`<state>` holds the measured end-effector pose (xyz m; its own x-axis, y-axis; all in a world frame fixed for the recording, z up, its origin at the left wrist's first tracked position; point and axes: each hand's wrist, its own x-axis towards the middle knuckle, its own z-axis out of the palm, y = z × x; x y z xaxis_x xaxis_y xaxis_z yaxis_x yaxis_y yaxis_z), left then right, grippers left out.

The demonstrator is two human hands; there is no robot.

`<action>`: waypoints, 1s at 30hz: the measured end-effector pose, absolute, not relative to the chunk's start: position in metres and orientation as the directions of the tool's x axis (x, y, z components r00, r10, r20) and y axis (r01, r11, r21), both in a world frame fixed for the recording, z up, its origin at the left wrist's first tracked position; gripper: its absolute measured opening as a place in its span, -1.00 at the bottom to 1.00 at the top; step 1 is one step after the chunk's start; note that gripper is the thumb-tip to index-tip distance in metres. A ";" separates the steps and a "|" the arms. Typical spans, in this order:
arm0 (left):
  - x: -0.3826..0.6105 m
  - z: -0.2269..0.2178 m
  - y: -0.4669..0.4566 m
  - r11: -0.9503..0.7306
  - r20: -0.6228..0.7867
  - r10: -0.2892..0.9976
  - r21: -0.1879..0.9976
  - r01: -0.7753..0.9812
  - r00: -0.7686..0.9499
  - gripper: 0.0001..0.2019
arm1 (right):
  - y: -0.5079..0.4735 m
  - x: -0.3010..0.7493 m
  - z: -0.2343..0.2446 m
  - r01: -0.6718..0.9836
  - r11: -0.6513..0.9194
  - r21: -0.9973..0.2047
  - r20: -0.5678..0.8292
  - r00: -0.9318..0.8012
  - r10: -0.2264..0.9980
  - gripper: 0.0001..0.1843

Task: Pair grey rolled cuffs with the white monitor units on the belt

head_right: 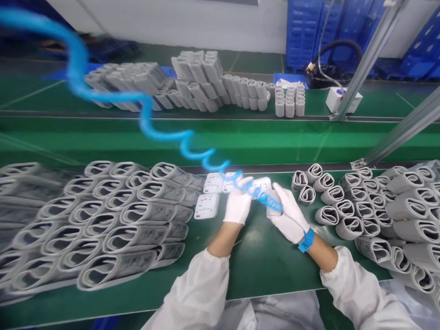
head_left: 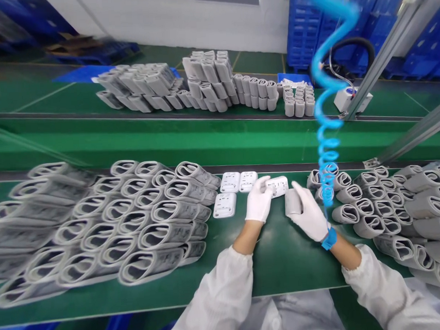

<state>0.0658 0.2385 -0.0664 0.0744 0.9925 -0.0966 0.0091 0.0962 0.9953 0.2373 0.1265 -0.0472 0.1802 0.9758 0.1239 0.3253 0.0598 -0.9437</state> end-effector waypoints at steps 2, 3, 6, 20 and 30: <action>0.064 -0.061 0.239 0.139 -0.139 0.990 0.990 0.023 0.037 -0.69 | 0.126 0.240 -0.046 0.248 0.029 -0.968 0.086 0.224 0.971 -0.03; 0.064 -0.059 0.239 0.163 -0.163 0.986 0.987 0.006 0.026 -0.72 | 0.127 0.241 -0.046 0.226 0.020 -0.974 0.075 0.235 0.969 -0.01; 0.069 -0.056 0.236 0.275 -0.266 0.961 0.945 -0.177 0.069 -0.69 | 0.129 0.240 -0.046 0.153 0.023 -0.988 0.063 0.259 0.964 -0.04; 0.084 -0.049 0.206 0.549 -0.254 0.826 0.564 -0.617 0.503 -0.49 | 0.128 0.233 -0.035 -0.131 -0.053 -0.990 -0.075 0.173 0.982 -0.02; 0.090 -0.065 0.212 0.433 -0.285 0.901 0.610 -0.664 0.326 -0.54 | 0.133 0.230 -0.045 -0.359 -0.113 -0.926 -0.207 0.235 0.950 -0.12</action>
<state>0.0900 0.2123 -0.0649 0.3263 0.9012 -0.2852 -0.6638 0.4333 0.6096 0.2299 0.1329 -0.0449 0.2354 0.9496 -0.2071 -0.3590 -0.1131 -0.9264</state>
